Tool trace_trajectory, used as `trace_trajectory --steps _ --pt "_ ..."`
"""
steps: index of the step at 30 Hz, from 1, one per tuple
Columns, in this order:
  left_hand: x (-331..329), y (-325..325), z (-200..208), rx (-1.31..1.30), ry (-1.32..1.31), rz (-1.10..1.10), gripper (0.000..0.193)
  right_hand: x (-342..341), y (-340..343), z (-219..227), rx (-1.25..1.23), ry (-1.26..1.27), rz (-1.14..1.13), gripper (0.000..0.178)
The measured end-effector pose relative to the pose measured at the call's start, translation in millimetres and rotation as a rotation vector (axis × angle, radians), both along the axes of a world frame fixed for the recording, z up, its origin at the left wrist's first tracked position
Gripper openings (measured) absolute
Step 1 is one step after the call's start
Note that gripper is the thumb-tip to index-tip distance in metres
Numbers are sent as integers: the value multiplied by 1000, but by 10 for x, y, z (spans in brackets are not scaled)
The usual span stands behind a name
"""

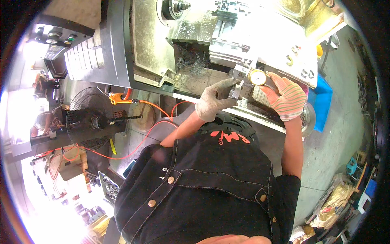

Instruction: The person uses a screwdriver to adjust a component on a lathe machine. They then pick up a metal ring and measure its dimensions using a dial caliper, rotating the part to check different angles.

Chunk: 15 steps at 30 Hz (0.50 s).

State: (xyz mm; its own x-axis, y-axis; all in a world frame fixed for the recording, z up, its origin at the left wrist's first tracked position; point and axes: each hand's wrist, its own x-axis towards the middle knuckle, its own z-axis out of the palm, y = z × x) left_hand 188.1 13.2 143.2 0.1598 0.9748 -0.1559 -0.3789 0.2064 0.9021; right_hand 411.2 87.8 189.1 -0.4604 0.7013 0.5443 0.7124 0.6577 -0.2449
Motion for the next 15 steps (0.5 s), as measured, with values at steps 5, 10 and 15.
trace_trajectory --steps 5,10,15 --pt "-8 -3 -9 14 110 -17 59 -13 -66 60 -149 76 -15 43" --pt "4 -9 -6 31 145 -2 57 -4 -62 21 -78 29 -43 44" --pt "-19 -12 -14 47 155 -15 56 12 -66 25 -6 5 -30 39"
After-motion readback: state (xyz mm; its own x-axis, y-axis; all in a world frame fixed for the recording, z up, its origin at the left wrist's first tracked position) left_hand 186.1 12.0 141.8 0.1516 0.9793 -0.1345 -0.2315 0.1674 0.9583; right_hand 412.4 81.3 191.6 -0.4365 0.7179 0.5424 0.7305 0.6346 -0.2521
